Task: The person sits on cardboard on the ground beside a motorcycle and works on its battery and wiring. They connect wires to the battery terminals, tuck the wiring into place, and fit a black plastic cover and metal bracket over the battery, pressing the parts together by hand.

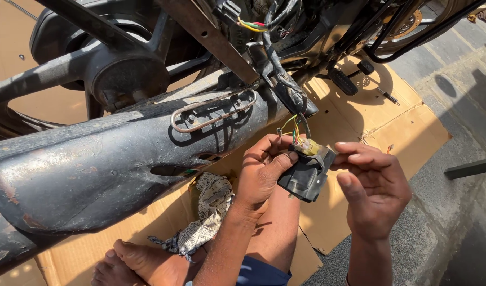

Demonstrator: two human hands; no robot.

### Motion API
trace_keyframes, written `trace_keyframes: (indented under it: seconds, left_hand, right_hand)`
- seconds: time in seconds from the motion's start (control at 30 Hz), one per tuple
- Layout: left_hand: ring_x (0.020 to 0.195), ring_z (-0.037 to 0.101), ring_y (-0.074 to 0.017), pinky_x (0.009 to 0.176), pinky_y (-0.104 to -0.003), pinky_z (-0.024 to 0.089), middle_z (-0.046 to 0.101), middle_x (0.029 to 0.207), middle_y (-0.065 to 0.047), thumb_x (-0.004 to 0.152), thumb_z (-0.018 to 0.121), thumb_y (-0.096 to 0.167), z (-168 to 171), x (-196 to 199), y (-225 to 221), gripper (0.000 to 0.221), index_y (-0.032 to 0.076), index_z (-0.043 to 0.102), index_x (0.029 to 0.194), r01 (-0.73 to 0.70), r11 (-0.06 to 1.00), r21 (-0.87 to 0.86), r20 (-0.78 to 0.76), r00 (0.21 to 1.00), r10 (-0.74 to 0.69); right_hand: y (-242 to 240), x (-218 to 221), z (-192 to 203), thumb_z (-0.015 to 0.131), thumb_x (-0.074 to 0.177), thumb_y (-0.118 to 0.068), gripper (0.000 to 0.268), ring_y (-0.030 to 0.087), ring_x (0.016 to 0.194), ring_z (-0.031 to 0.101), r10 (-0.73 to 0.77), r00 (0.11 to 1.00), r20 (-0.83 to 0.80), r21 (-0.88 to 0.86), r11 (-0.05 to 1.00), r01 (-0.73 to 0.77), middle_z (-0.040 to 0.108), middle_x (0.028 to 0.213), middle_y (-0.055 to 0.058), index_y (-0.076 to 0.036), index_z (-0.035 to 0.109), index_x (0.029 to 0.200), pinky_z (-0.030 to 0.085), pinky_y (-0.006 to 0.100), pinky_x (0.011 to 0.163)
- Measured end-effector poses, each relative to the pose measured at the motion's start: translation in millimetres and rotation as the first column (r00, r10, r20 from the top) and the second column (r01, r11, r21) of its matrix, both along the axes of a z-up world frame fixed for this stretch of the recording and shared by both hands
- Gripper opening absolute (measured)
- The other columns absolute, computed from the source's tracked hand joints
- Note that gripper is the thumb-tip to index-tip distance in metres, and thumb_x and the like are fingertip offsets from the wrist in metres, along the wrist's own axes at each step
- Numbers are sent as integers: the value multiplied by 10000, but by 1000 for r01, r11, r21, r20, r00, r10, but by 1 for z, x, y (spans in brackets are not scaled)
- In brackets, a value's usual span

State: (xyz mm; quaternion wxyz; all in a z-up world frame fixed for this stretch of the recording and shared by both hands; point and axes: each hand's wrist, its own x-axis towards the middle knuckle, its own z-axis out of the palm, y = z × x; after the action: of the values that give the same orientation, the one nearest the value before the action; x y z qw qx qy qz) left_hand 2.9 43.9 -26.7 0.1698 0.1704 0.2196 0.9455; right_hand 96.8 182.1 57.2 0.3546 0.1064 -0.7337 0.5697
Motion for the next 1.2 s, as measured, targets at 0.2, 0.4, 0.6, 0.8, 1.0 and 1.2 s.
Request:
trace_keyframes:
  seconds: [0.2, 0.4, 0.6, 0.8, 1.0, 1.2]
  left_hand:
    - [1035, 686, -164, 970, -315, 567, 723, 1165, -144, 964, 642, -58, 15, 2, -10, 286, -54, 675, 1248, 33, 994, -107, 2, 999, -33]
    - [1164, 644, -206, 1089, -344, 497, 702, 1232, -145, 978, 703, 108, 18, 4, -22, 465, -81, 619, 1394, 121, 991, 58, -157, 981, -111]
    - [1242, 573, -191, 1121, -346, 445, 628, 1344, -133, 861, 789, 182, 27, 7, -20, 710, -65, 528, 1474, -10, 971, -237, -207, 977, -40]
    - [1284, 575, -200, 1154, -338, 431, 626, 1371, -148, 824, 790, 207, 15, -3, -27, 740, -97, 536, 1450, 9, 971, -238, -236, 969, -67]
    - [1286, 564, -211, 1162, -342, 421, 604, 1379, -156, 769, 784, 228, 4, -10, -29, 830, -96, 504, 1480, 47, 982, -182, -301, 948, -102]
    - [1291, 564, -221, 1175, -344, 425, 592, 1401, -175, 742, 749, 187, 8, -12, -34, 838, -104, 499, 1487, -34, 966, -255, -408, 910, -76]
  right_hand:
    - [-33, 0, -2, 944, 658, -204, 993, 273, 1371, 540, -30, 994, 103, 390, 921, -12, 503, 1510, 200, 9, 405, 1464, 479, 388, 1134]
    - [-40, -14, -20, 933, 727, -132, 847, 310, 1322, 594, -177, 968, -175, 570, 784, 247, 566, 1429, 188, -27, 446, 1412, 509, 410, 1133]
    - [-40, -24, -45, 940, 744, -97, 784, 322, 1239, 605, -264, 856, -444, 603, 619, 504, 588, 1346, 163, -56, 457, 1360, 513, 434, 1098]
    - [-43, -17, -54, 941, 715, -138, 857, 333, 1309, 548, -250, 911, -327, 571, 716, 401, 515, 1427, 201, -19, 448, 1407, 487, 426, 1125]
    - [-31, -5, -64, 813, 860, -73, 653, 287, 1394, 548, -41, 998, -43, 167, 985, 48, 483, 1511, 231, 45, 516, 1429, 487, 407, 1183]
    - [-28, -5, -53, 738, 939, -46, 555, 271, 1328, 594, 58, 998, 11, 42, 997, -58, 508, 1504, 224, 79, 512, 1430, 503, 396, 1153]
